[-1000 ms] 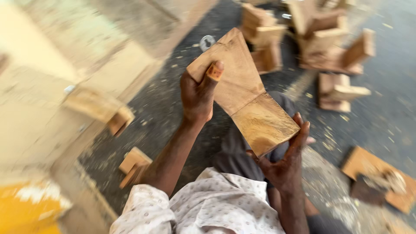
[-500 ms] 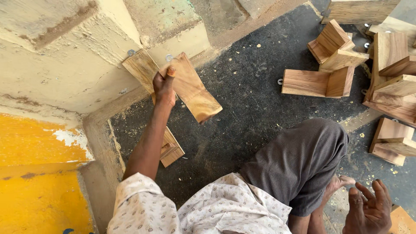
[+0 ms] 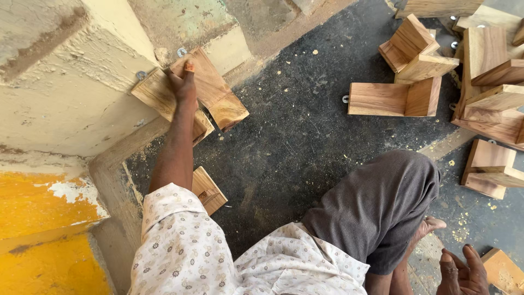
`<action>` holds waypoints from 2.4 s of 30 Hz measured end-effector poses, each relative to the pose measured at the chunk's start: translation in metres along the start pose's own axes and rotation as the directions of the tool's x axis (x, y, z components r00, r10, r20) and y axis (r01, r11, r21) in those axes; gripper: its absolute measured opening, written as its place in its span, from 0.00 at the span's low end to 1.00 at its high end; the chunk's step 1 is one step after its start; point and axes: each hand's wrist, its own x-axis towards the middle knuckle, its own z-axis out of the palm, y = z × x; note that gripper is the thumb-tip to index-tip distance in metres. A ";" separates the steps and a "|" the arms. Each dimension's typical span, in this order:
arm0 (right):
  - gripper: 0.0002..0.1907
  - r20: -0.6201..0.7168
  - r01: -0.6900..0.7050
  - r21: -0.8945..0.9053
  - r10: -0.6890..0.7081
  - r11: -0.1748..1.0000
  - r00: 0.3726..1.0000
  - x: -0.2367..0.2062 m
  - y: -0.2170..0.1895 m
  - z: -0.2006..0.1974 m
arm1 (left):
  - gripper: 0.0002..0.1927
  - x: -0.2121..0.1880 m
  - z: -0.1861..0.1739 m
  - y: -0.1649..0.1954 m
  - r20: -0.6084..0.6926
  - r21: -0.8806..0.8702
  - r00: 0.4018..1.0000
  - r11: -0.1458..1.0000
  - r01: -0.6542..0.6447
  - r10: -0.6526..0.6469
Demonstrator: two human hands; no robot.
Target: The person sits cross-legged on the floor sanding small L-shaped wooden pieces with sandpaper, rubbing the surfaces and edges, then placing finished pieces aside and picking up the next piece to sand.
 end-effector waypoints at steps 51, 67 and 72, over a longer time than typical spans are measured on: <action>0.45 0.203 -0.284 0.728 0.200 0.624 0.959 0.048 -0.020 0.165 | 0.16 -0.032 -0.087 -0.048 -0.314 0.327 0.922 0.937 -0.119 0.227; 0.28 0.007 0.020 -0.080 -0.020 0.997 1.000 0.016 -0.021 0.098 | 0.42 0.003 0.011 0.029 0.625 0.566 0.760 0.568 -0.597 0.177; 0.25 -0.018 -0.113 -0.033 0.112 0.993 0.994 -0.027 -0.019 -0.030 | 0.23 -0.070 0.034 0.012 0.755 0.279 0.622 0.757 -0.591 0.207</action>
